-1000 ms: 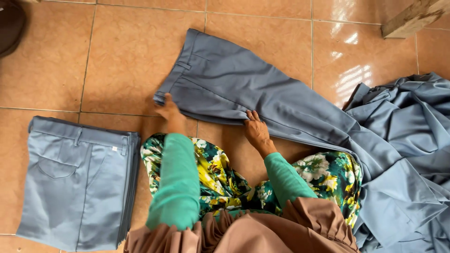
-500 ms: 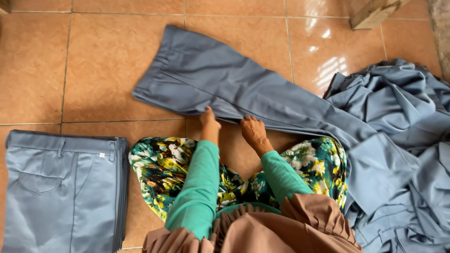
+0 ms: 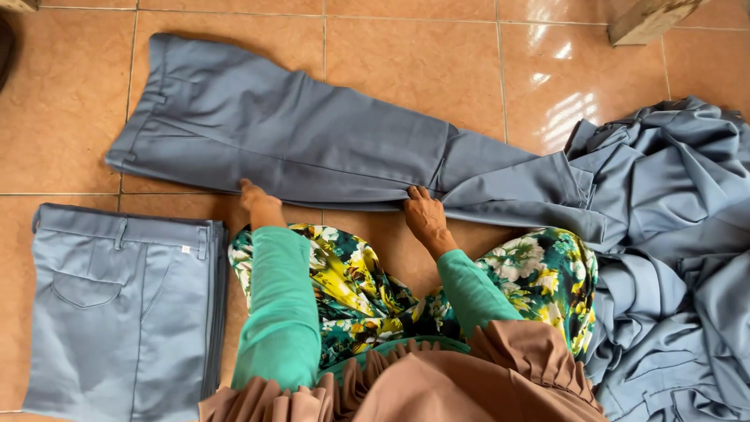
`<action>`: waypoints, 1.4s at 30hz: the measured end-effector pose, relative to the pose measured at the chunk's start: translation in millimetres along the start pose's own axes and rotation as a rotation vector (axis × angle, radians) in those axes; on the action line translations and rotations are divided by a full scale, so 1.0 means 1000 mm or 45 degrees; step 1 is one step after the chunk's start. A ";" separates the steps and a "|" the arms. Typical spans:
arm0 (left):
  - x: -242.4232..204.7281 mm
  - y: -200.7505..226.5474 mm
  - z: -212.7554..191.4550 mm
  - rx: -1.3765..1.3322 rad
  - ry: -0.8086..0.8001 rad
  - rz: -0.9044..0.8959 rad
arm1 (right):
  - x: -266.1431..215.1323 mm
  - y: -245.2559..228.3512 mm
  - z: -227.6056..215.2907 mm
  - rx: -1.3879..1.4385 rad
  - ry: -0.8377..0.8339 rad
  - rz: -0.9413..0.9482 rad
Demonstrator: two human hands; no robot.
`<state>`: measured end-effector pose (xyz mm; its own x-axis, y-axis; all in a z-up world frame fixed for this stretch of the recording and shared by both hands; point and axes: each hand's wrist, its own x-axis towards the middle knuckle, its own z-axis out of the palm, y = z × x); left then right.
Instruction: Folding a pile of blue trousers into neat rectangles while sitting on the floor.
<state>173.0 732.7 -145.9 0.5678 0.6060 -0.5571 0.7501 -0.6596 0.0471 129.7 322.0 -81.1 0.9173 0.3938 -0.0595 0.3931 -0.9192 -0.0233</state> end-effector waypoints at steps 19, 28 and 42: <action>-0.185 0.192 0.043 -2.486 -0.806 -0.341 | -0.053 0.132 0.002 -0.406 0.184 0.106; -0.109 0.150 -0.040 -2.619 -0.731 -0.146 | -0.055 0.183 -0.047 -0.058 0.578 0.059; -0.113 0.097 -0.069 -3.083 -0.510 0.251 | -0.038 0.146 -0.115 0.119 1.178 -0.254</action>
<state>204.8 631.0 -21.1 0.7985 0.3668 -0.4775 -0.1982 0.9089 0.3668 159.3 173.5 32.2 0.5363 0.3522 0.7670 0.5779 -0.8156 -0.0296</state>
